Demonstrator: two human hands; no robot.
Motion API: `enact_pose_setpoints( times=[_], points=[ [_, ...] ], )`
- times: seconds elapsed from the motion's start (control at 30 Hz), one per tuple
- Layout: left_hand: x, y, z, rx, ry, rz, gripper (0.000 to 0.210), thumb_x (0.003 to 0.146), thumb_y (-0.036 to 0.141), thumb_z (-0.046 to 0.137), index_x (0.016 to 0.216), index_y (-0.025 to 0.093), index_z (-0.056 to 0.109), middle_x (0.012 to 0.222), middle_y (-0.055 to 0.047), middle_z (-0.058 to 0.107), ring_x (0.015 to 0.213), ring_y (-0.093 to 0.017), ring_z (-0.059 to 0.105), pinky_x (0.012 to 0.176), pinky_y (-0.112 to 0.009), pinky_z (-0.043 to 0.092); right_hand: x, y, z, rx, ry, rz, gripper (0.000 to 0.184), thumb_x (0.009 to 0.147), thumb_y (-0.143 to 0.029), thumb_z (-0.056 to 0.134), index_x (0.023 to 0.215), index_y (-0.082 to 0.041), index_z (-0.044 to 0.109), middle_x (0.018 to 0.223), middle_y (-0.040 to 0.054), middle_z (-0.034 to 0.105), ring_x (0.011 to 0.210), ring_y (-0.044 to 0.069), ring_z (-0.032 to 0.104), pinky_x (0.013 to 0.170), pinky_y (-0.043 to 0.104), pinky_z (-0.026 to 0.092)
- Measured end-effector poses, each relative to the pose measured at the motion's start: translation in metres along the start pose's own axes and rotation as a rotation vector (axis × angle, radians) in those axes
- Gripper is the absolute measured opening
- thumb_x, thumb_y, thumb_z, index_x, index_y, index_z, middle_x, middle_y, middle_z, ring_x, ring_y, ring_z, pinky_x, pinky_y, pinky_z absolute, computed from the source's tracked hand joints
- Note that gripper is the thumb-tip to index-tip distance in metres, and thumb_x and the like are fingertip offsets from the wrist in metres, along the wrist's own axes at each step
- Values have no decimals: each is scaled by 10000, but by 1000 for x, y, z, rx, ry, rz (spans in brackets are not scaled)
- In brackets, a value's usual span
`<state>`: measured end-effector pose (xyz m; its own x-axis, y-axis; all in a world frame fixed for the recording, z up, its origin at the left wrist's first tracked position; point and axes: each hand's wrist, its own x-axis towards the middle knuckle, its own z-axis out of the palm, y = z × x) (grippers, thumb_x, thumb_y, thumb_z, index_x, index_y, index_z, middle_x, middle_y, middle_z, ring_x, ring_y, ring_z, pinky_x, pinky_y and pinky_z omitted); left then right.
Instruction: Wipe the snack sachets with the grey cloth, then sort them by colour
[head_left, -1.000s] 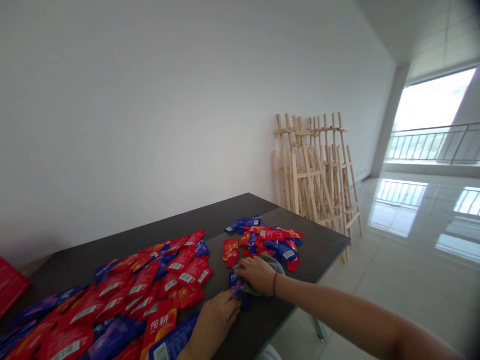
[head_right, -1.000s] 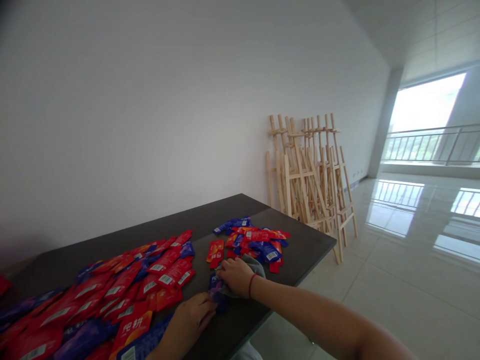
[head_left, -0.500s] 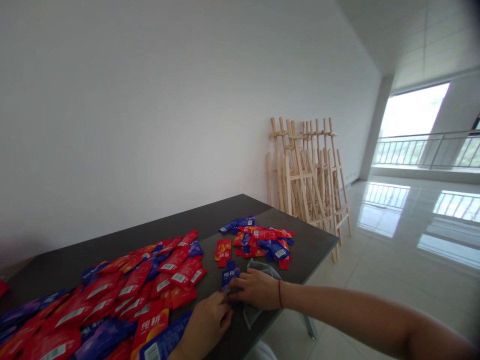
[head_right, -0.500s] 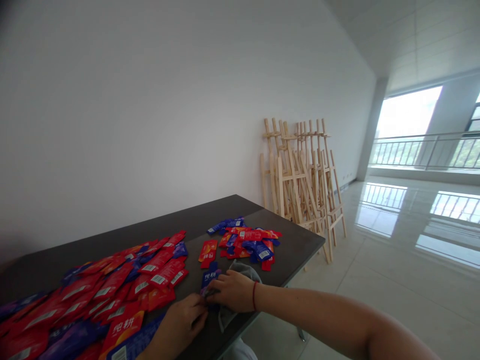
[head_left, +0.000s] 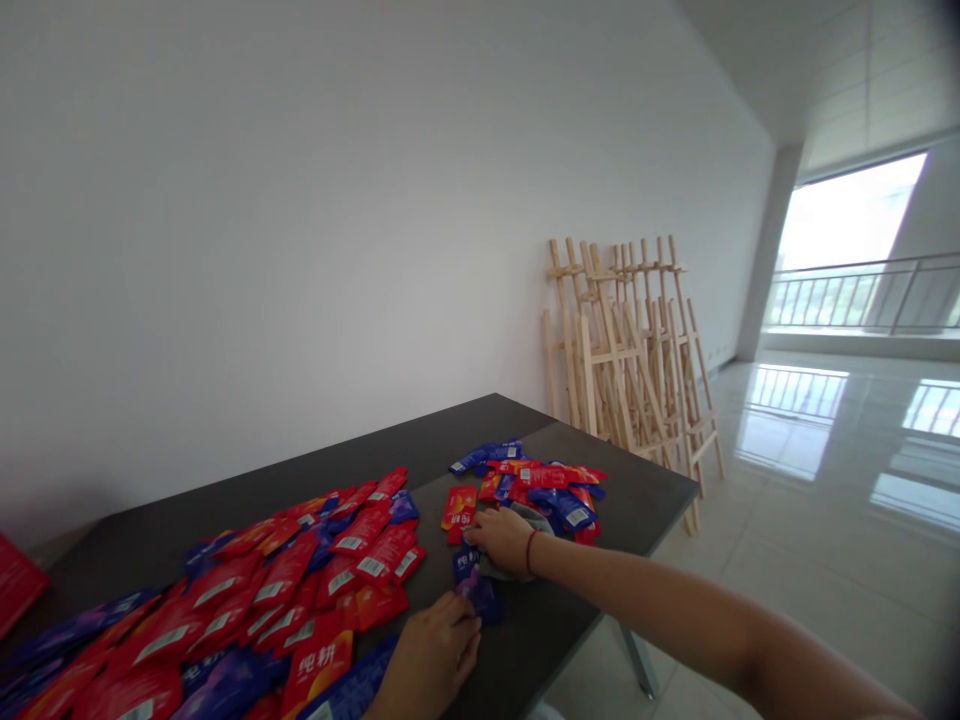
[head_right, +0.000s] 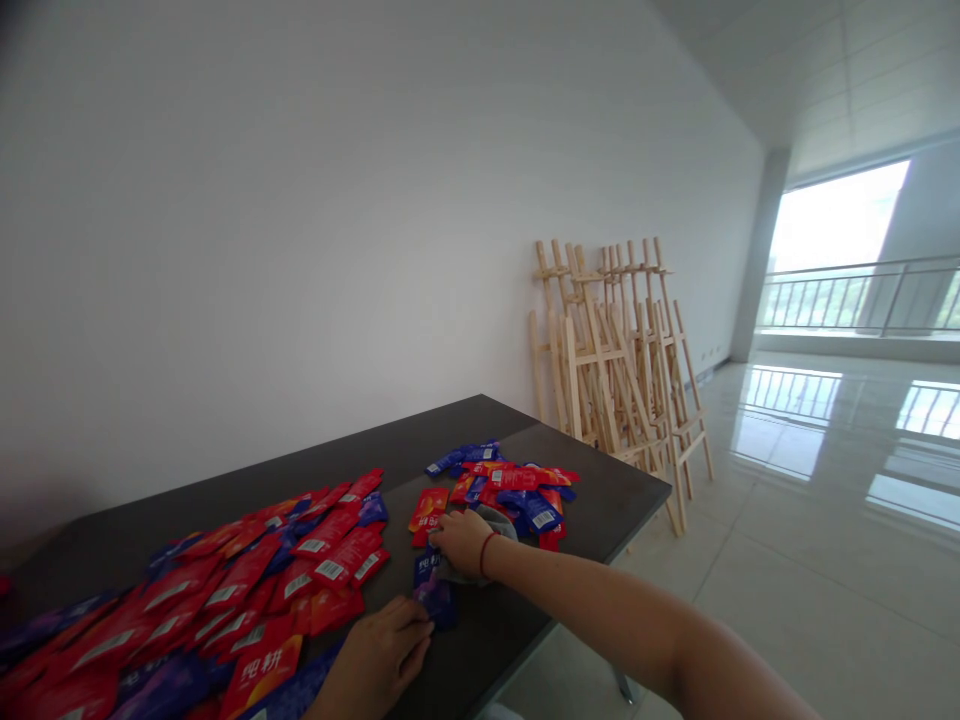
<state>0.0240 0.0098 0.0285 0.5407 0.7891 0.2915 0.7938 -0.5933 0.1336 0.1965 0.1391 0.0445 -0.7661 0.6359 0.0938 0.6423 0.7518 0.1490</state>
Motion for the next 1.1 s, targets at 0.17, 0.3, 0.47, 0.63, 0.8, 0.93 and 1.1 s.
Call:
enact_pose_setpoints(
  times=[0.17,0.3,0.47,0.63,0.8,0.93,1.1],
  points=[
    [1,2,-1,-63,43,-105,265,858,66,418,875,226,628,888,-16,676,821,-146,644,724,-241,488,-16,-5,-6,-17,33,-137,310,885,-309,559,1181,-237,615,1123,87,613,943,235,572,734,347,433],
    [2,1,-1,-69,39,-174,266,856,74,386,819,219,605,825,-24,669,775,-156,644,685,-256,480,-30,-23,-13,-68,111,-266,244,923,-289,508,1120,-230,638,1160,79,601,963,238,540,736,361,404],
    [0,0,1,-36,10,-110,257,858,60,398,853,216,602,891,-36,679,849,-168,648,747,-273,494,-43,-45,-13,-86,183,-352,226,953,-273,456,959,-172,658,1098,90,615,911,217,522,722,363,372],
    [-2,-1,6,61,-12,-46,253,853,37,425,877,220,598,882,-22,671,849,-171,640,746,-283,499,-69,-34,-6,-9,209,-410,258,956,-290,451,1154,-240,609,1252,45,576,984,201,515,771,352,367],
    [1,0,8,73,13,-32,250,850,30,426,862,221,587,879,-16,668,841,-167,638,730,-277,497,-83,-12,-3,57,153,-326,329,954,-304,442,1263,-318,554,1276,32,573,995,202,524,789,345,364],
    [2,1,7,76,46,-34,237,851,43,430,836,221,585,840,-11,663,803,-160,637,702,-270,489,-66,-8,-3,50,142,-186,345,919,-267,490,1256,-275,562,1227,64,584,1004,222,529,795,352,388],
    [0,-1,6,75,91,-2,222,837,42,453,827,224,581,824,2,659,777,-156,644,676,-262,492,-42,-15,-1,-13,133,-84,315,904,-269,515,1199,-187,591,1129,107,605,939,240,546,763,364,413]
  ],
)
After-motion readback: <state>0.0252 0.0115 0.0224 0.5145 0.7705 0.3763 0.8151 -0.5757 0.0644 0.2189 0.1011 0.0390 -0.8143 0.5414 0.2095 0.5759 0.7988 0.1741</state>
